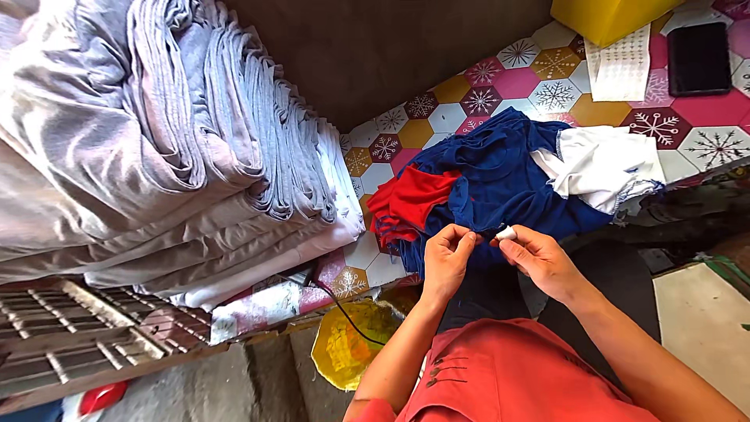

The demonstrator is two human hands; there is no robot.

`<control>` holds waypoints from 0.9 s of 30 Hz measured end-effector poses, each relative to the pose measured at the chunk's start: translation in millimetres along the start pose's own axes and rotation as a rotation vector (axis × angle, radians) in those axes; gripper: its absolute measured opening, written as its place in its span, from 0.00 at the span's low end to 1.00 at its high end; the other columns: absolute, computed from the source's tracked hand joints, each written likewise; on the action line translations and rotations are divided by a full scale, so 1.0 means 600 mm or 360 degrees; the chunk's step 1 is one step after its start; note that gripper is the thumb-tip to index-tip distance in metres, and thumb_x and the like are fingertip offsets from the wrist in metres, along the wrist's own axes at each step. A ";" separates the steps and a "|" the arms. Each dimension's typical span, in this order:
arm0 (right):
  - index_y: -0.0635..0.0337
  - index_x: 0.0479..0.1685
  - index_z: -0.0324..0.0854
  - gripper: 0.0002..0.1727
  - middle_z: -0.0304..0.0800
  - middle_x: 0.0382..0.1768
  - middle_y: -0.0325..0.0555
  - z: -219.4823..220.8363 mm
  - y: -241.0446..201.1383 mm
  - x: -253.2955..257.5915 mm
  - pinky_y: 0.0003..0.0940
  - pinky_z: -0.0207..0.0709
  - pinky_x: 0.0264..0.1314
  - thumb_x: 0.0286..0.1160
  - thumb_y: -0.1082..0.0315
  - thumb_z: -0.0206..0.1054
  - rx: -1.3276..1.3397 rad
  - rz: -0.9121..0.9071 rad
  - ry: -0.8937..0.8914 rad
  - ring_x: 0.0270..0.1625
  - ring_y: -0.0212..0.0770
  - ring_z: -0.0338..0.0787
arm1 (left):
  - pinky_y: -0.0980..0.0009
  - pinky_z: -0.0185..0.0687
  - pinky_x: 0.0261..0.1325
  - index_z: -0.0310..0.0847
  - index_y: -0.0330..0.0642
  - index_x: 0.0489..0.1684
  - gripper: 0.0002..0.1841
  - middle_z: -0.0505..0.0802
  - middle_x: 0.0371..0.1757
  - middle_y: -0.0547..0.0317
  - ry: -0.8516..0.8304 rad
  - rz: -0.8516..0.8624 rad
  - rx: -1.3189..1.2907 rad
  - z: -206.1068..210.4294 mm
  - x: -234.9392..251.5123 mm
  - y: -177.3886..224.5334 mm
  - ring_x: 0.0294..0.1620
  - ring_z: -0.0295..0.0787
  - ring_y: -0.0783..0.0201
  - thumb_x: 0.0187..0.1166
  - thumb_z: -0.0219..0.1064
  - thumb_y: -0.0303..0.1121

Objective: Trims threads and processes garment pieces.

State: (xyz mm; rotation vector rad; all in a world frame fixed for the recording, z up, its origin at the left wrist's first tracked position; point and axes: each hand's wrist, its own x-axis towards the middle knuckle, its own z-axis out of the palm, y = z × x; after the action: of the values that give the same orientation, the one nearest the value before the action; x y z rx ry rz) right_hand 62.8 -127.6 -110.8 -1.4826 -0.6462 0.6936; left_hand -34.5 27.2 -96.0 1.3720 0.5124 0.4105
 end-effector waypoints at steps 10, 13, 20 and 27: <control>0.51 0.37 0.85 0.11 0.77 0.21 0.22 0.001 -0.020 0.017 0.11 0.59 0.22 0.86 0.64 0.58 0.0150 0.0190 -0.0098 0.20 0.16 0.69 | 0.65 0.91 0.55 0.82 0.38 0.32 0.08 0.91 0.31 0.63 -0.0036 0.0099 0.0039 0.001 0.000 0.001 0.39 0.93 0.69 0.76 0.58 0.20; 0.50 0.31 0.84 0.13 0.78 0.19 0.23 0.002 -0.022 0.023 0.11 0.58 0.20 0.85 0.66 0.59 0.0229 0.0222 -0.0055 0.18 0.16 0.69 | 0.66 0.90 0.54 0.82 0.38 0.31 0.07 0.91 0.30 0.63 -0.0030 0.0094 0.0064 0.003 0.001 0.001 0.38 0.92 0.69 0.76 0.59 0.20; 0.51 0.27 0.83 0.12 0.81 0.20 0.24 0.003 -0.011 0.026 0.12 0.63 0.22 0.82 0.69 0.65 0.0163 0.0148 0.0054 0.19 0.16 0.72 | 0.70 0.89 0.52 0.82 0.38 0.30 0.08 0.90 0.28 0.66 -0.0043 0.0115 0.0091 0.007 0.006 -0.001 0.36 0.90 0.73 0.76 0.59 0.19; 0.50 0.31 0.82 0.10 0.79 0.20 0.24 0.002 -0.018 0.017 0.12 0.60 0.21 0.84 0.65 0.62 0.0194 0.0255 0.0029 0.19 0.16 0.71 | 0.74 0.87 0.49 0.82 0.40 0.29 0.09 0.90 0.28 0.67 -0.0042 0.0142 0.0080 0.011 0.003 -0.003 0.34 0.89 0.75 0.75 0.59 0.19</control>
State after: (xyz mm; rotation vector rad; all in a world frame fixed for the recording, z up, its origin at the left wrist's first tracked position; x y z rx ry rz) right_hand 69.0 -119.0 -100.6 -1.4363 -0.4663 0.8271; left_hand -29.3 22.5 -96.9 1.4503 0.4437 0.4542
